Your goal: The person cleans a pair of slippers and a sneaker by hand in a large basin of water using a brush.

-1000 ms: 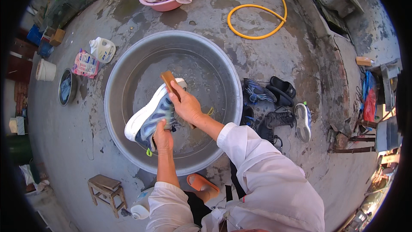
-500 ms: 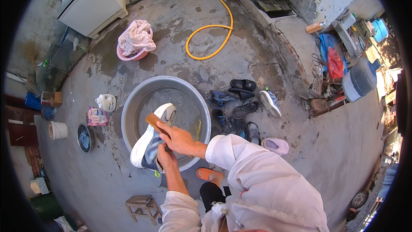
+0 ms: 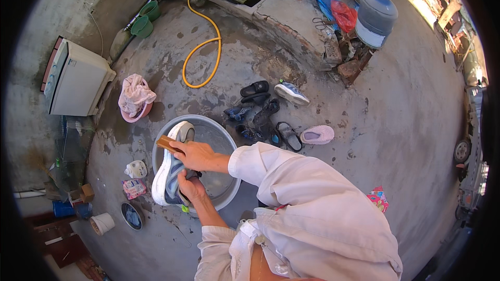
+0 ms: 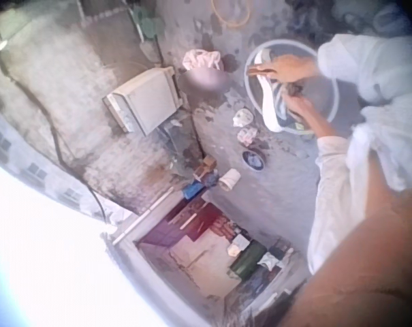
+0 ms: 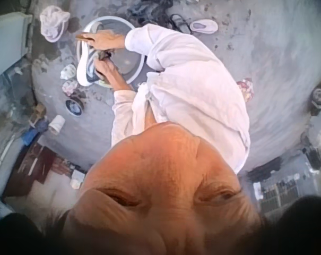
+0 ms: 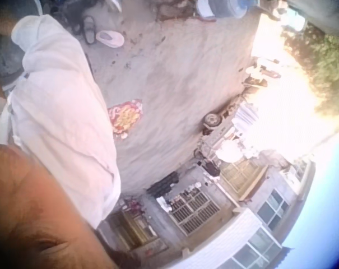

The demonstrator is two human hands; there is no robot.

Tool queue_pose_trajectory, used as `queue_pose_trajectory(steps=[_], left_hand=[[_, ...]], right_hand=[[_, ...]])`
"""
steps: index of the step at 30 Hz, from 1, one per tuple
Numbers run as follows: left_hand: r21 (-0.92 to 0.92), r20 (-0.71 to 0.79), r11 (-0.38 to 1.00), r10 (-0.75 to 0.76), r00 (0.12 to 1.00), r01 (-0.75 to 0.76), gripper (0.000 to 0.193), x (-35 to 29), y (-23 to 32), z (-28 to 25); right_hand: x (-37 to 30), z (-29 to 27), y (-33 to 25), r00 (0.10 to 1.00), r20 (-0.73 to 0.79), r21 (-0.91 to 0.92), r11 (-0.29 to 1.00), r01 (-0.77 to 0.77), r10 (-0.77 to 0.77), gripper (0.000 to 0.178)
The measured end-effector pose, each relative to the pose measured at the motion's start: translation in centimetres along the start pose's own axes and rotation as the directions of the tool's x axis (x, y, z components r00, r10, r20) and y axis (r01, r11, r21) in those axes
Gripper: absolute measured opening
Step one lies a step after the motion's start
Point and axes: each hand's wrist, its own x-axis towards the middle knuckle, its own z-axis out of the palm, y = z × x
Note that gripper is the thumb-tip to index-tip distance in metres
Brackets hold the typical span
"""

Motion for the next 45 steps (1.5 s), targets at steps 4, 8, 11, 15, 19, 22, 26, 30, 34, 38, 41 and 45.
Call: queue_pose_trajectory(steps=[4,8,11,15,19,22,26,30,34,38,41,45], left_hand=[[-0.064,0.004,0.993,0.096,0.995,-0.095,0.033,-1.2,-1.5,2.4],[-0.078,0.118,0.995,0.066,0.991,-0.057,0.035,-1.3,-0.8,1.9],[0.025,0.217,0.998,-0.066,0.974,0.062,0.036,-1.1,-0.6,1.5],[0.008,0.271,0.996,-0.090,0.958,0.092,0.038,-4.8,-1.3,4.5],[0.046,0.306,0.995,-0.103,0.946,0.093,0.038,-6.6,-4.1,6.6],[0.059,0.295,0.998,0.000,0.955,-0.019,0.034,-9.2,-5.0,10.1],[0.063,0.375,0.989,-0.147,0.915,0.133,0.032,-11.0,-7.8,13.0],[0.089,0.406,0.980,-0.201,0.891,0.181,0.036,-15.2,-13.1,18.2],[0.211,0.501,0.964,-0.249,0.829,0.162,0.035,-20.8,-20.5,23.7],[0.200,0.560,0.927,-0.373,0.740,0.316,0.027,-25.7,-26.5,28.9],[0.277,0.585,0.895,-0.445,0.678,0.349,0.020,-28.1,-29.4,31.6],[0.349,0.569,0.871,-0.489,0.661,0.345,0.030,-31.4,-34.0,34.5]], right_hand=[[1.6,-2.9,1.8,0.937,-0.305,-0.085,0.975,-0.207,0.172,0.042],[-1.6,-4.6,0.3,0.909,-0.382,-0.052,0.978,-0.201,0.166,0.043],[-6.2,-2.0,-1.2,0.969,-0.231,-0.098,0.988,-0.118,0.092,0.044],[-7.7,-4.9,0.7,0.907,-0.399,-0.065,0.982,-0.177,0.137,0.044],[-9.7,-8.5,2.0,0.770,-0.586,-0.027,0.944,-0.329,0.252,0.044],[-12.7,-11.9,3.9,0.726,-0.570,0.080,0.905,-0.418,0.385,0.046],[-18.8,-15.0,4.2,0.764,-0.599,0.027,0.960,-0.280,0.240,0.047],[-26.2,-19.2,6.2,0.797,-0.584,-0.070,0.969,-0.238,0.154,0.046],[-31.2,-27.8,13.0,0.553,-0.774,0.123,0.930,-0.346,0.308,0.044],[-37.9,-31.7,12.5,0.549,-0.792,0.027,0.913,-0.408,0.268,0.043],[-41.7,-33.0,13.0,0.568,-0.782,0.015,0.917,-0.398,0.259,0.041],[-45.2,-39.9,17.7,0.316,-0.858,0.198,0.829,-0.523,0.404,0.043]])
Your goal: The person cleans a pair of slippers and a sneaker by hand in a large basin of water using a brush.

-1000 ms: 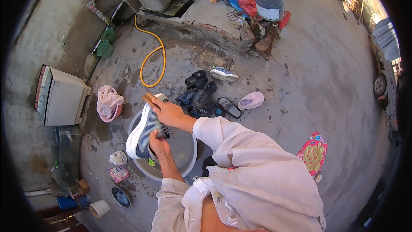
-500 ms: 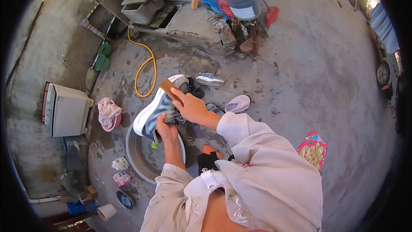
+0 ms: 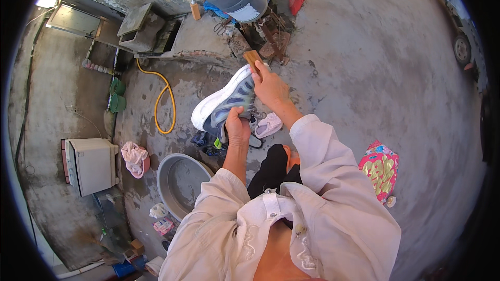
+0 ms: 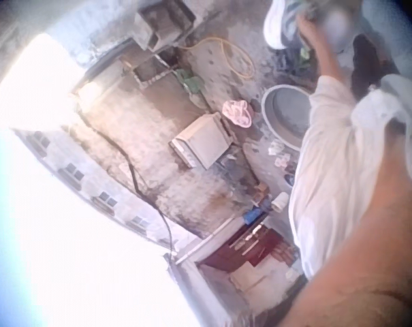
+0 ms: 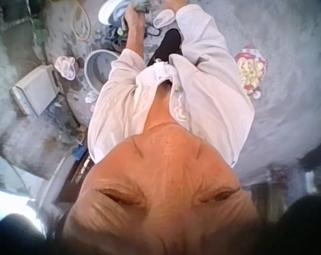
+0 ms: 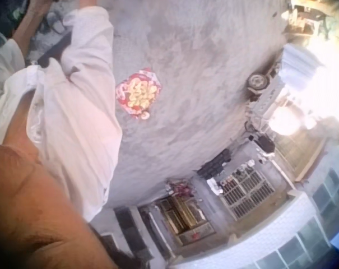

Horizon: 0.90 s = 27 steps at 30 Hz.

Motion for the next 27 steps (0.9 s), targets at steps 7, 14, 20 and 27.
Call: queue_pose_trajectory(steps=[7,14,20,27], left_hand=[[0.021,-0.001,0.999,-0.033,0.999,0.033,0.031,5.6,-2.6,3.5],[0.014,-0.073,0.998,0.065,0.995,-0.064,0.027,11.8,-0.8,2.4],[0.110,-0.208,0.971,0.232,0.950,-0.213,0.038,15.3,4.6,4.5],[0.267,-0.396,0.914,0.392,0.830,-0.304,0.036,18.2,6.9,4.6]], right_hand=[[1.7,-3.0,1.4,0.990,0.071,-0.057,0.990,0.129,-0.125,0.042],[12.4,-3.2,2.7,0.986,0.130,-0.057,0.992,0.111,-0.103,0.041],[17.7,-1.6,0.9,0.906,0.303,0.066,0.955,0.290,-0.296,0.042],[22.6,-1.9,2.8,0.743,0.443,0.205,0.864,0.460,-0.501,0.042]])
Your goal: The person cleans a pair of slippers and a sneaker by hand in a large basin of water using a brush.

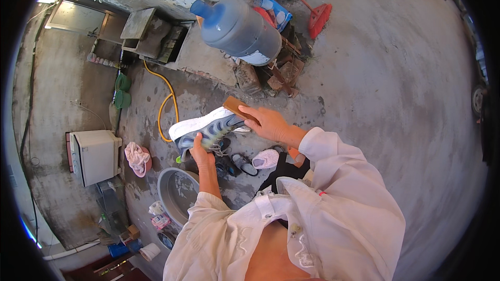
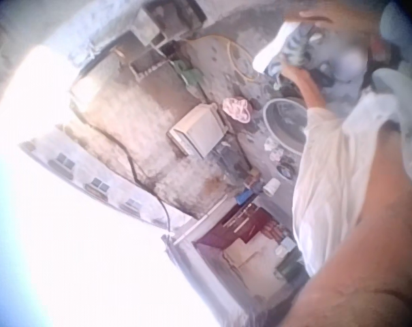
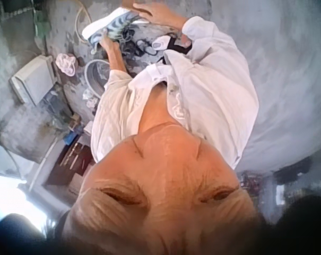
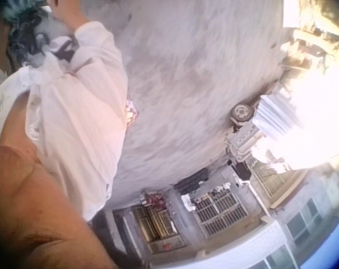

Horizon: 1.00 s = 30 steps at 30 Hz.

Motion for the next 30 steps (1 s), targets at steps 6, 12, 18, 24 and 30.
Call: queue_pose_trajectory(steps=[6,12,18,24,30], left_hand=[[0.055,-0.001,0.996,-0.072,0.997,0.072,0.038,-0.6,-0.7,2.8],[0.054,-0.113,0.997,0.063,0.992,-0.057,0.036,0.6,2.1,4.9],[-0.005,-0.174,0.998,0.062,0.983,-0.064,0.037,-0.5,1.9,6.7],[-0.094,-0.306,0.986,0.100,0.947,-0.135,0.042,1.1,-0.1,6.9],[-0.107,-0.428,0.980,0.105,0.898,-0.166,0.039,1.4,2.7,0.7]], right_hand=[[6.2,-2.5,-0.7,0.909,0.317,-0.077,0.949,0.307,-0.269,0.041],[11.4,-4.1,-2.3,0.863,0.323,-0.086,0.896,0.436,-0.389,0.039],[12.3,-6.3,1.3,0.811,0.408,-0.055,0.875,0.481,-0.420,0.040],[17.5,-1.3,-2.9,0.742,0.417,-0.006,0.815,0.579,-0.525,0.037],[19.8,-1.1,-3.6,0.537,0.715,0.028,0.785,0.618,-0.448,0.039]])
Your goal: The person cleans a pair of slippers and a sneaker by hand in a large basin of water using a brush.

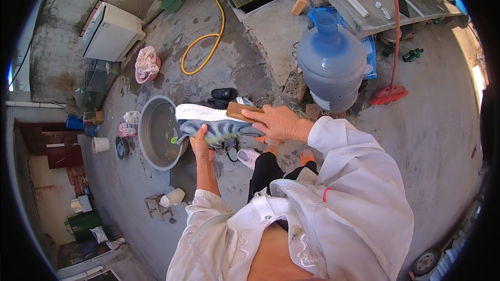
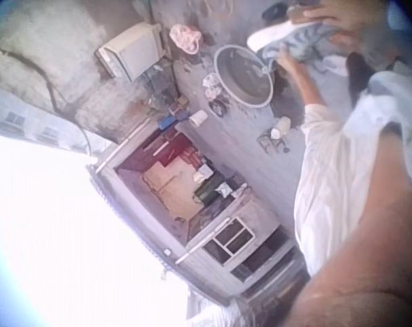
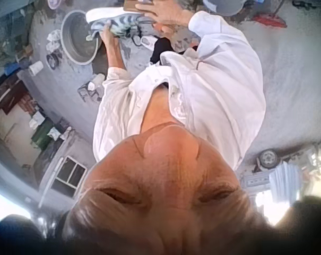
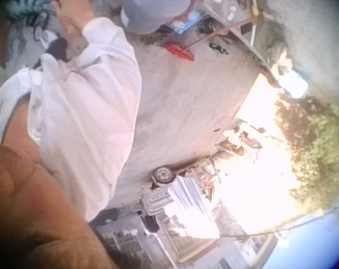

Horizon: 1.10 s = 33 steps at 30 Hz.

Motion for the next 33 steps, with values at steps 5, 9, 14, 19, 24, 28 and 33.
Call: queue_pose_trajectory(steps=[5,9,14,19,24,28,33], left_hand=[[-0.099,-0.051,0.994,-0.052,0.997,0.047,0.042,3.9,-0.8,-1.1],[-0.148,-0.139,0.988,0.011,0.990,-0.032,0.040,8.0,1.9,-3.6],[-0.065,-0.192,0.996,0.042,0.980,-0.056,0.037,12.2,7.5,-8.1],[-0.183,-0.169,0.983,-0.001,0.986,-0.031,0.038,16.0,6.4,-8.5],[-0.172,-0.195,0.980,0.068,0.978,-0.102,0.042,19.2,9.6,-12.4],[-0.180,-0.279,0.976,0.065,0.958,-0.119,0.041,21.4,11.6,-13.6],[-0.211,-0.290,0.970,0.057,0.955,-0.122,0.044,27.0,9.7,-11.3]], right_hand=[[10.6,3.6,-1.2,0.988,-0.073,-0.076,0.988,0.131,-0.137,0.041],[17.6,3.3,-2.6,0.980,0.062,-0.063,0.979,0.193,-0.189,0.043],[21.3,3.6,-1.9,0.963,0.184,-0.101,0.971,0.219,-0.198,0.044],[30.7,5.7,-6.4,0.960,0.066,-0.073,0.958,0.278,-0.274,0.043],[33.9,3.5,-6.8,0.921,0.278,-0.084,0.948,0.306,-0.273,0.042],[35.9,2.9,-5.2,0.894,0.370,-0.058,0.954,0.294,-0.253,0.043],[44.5,4.5,-5.9,0.907,0.219,-0.002,0.930,0.369,-0.359,0.042]])
